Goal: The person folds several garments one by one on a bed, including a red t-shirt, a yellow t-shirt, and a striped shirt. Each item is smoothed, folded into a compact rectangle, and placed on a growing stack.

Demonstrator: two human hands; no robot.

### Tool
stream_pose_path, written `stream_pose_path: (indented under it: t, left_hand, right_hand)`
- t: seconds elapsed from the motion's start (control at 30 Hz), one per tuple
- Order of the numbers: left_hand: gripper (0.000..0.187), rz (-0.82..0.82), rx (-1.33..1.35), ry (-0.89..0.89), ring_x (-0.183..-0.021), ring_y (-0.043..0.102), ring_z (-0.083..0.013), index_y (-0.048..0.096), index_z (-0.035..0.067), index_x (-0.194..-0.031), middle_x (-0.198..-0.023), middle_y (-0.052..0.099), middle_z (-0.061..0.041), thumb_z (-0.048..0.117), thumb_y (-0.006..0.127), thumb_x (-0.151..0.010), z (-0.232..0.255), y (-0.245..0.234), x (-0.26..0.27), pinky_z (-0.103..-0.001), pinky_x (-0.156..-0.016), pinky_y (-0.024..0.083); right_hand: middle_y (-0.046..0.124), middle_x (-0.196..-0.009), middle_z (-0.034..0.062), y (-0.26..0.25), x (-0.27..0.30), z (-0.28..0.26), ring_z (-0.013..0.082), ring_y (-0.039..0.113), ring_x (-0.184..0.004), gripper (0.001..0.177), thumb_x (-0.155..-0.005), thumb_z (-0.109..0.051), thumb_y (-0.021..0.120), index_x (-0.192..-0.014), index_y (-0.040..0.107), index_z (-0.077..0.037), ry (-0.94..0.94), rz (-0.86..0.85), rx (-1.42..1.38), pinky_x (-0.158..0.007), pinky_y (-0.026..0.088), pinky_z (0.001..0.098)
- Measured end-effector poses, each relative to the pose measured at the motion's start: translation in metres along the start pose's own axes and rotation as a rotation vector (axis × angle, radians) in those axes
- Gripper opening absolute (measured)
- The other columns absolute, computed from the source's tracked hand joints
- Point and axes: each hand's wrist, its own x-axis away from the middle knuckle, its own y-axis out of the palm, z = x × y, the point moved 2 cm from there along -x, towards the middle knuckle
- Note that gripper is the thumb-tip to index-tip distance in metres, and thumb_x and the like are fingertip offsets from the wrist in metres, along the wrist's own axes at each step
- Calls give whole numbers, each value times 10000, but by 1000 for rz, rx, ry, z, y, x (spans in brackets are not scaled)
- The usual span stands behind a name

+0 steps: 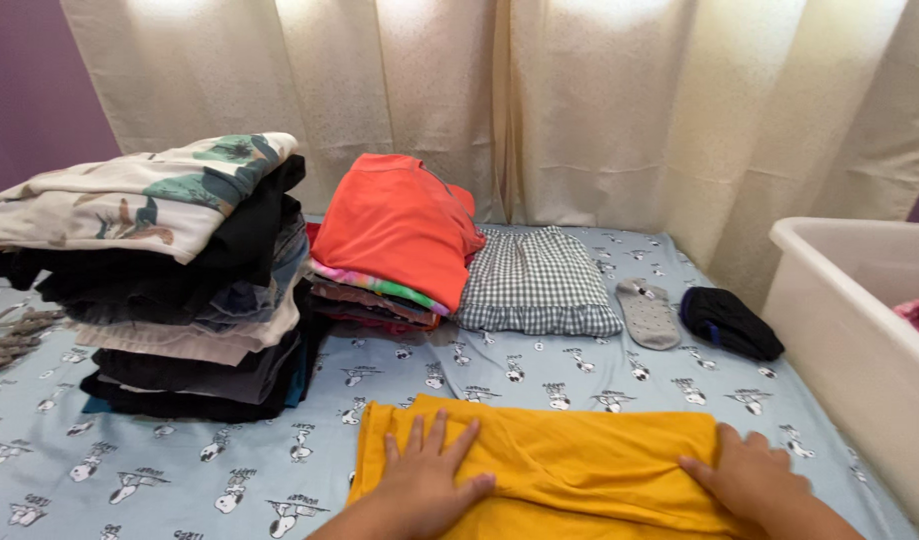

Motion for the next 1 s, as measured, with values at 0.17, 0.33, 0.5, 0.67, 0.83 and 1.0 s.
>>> stream_pose_path:
  t: [0.17,0.33,0.5,0.67,0.83,1.0]
  left_hand:
    - [681,140,26,-42,-1587,40,-394,243,396,-1614,-1719,83,-105,641,353,-988,10,0,-13,-716,-1217,-38]
    - [740,116,-21,51,-1572,10,-420,217,357,-1616,-1718,38,-109,631,435,-964,22,11,-13,-719,-1191,-22]
    - [783,85,-66,33,-1563,12,-434,190,366,-1624,-1715,25,-105,663,450,-948,28,9,-3,-753,-1171,16]
    - [798,52,-44,17,-1571,-5,-425,192,368,-1618,-1732,5,-37,654,478,-931,33,1,1,-769,-1164,20]
    - [841,13,-6,-37,-1584,-3,-373,171,371,-1629,-1727,23,-27,645,531,-920,27,9,-14,-732,-1200,-2]
    - [904,43,284,-51,-1547,202,-280,236,325,-1614,-1681,238,-21,578,660,-858,-2,26,-64,-622,-1232,160]
  right_hand:
    - [592,-1395,230,37,-50,10,401,635,-1254,966,-778,-594,807,-1506,404,-102,-7,13,-177,-1043,546,456]
    - [803,-1191,238,35,-66,33,338,778,-1066,822,-753,-610,797,-1234,760,56,59,-175,-240,-939,595,422]
    - [757,-1226,234,3,-19,40,335,781,-1048,663,-832,-427,826,-1256,680,61,226,-424,-731,-887,619,443]
    - [770,-1197,236,-26,11,20,329,796,-1016,417,-917,-224,723,-1247,669,25,309,-662,-1124,-888,636,451]
    - [778,-1157,224,-33,21,18,333,755,-967,419,-922,-190,678,-1270,664,43,432,-790,-1370,-866,620,468]
    - [727,-1263,225,-58,33,10,317,737,-1043,503,-918,-149,636,-1396,487,-103,248,-652,-1549,-887,610,477]
